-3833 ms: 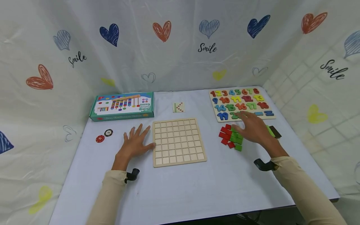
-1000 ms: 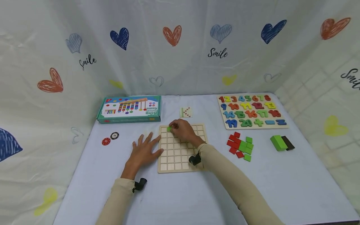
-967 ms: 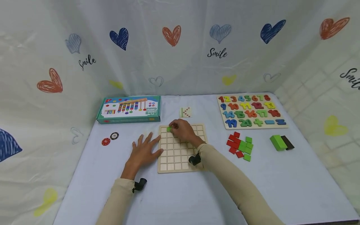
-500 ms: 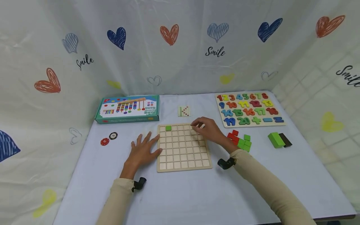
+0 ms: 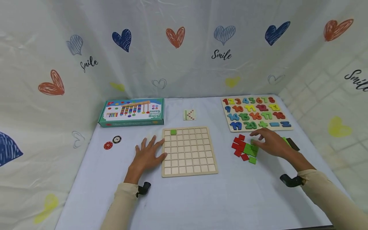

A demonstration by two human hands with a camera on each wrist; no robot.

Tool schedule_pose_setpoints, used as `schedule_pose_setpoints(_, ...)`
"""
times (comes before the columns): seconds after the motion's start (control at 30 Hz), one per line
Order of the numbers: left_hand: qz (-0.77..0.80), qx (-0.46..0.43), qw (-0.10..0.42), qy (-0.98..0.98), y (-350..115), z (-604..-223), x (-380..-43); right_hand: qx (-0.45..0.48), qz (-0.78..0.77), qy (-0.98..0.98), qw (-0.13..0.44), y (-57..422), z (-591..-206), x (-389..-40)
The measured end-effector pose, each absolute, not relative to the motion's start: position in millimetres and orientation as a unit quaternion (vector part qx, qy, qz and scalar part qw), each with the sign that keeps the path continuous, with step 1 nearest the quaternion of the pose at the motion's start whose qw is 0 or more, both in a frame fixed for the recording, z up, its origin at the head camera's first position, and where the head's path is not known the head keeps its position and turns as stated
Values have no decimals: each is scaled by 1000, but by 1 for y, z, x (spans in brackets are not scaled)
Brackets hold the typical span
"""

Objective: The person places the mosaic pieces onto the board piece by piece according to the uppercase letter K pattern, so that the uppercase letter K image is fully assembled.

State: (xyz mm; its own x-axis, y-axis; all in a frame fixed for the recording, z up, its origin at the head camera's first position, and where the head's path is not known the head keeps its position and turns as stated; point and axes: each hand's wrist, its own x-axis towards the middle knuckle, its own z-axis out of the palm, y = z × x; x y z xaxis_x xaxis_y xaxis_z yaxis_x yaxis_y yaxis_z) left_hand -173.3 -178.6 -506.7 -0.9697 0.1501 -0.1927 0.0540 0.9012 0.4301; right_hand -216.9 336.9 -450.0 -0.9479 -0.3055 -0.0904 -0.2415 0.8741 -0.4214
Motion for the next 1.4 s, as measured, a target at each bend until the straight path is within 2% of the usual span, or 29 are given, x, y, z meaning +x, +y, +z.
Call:
schedule_pose_setpoints(0.17,215,53,110,969,-178,-507,-173,-125,-199,967,98,354,-468,-214)
schedule_pose_setpoints(0.33,218,50,116,968,-178,-508,-172,-136,-190,968,88,356,-481,-215)
schedule_pose_setpoints(1.13,221,51,114,967,-179,-507,-171,-114,-227,965,59,357,-490,-214)
schedule_pose_setpoints(1.4,217,49,116,968,-178,-507,-172,-99,-248,963,32,355,-497,-211)
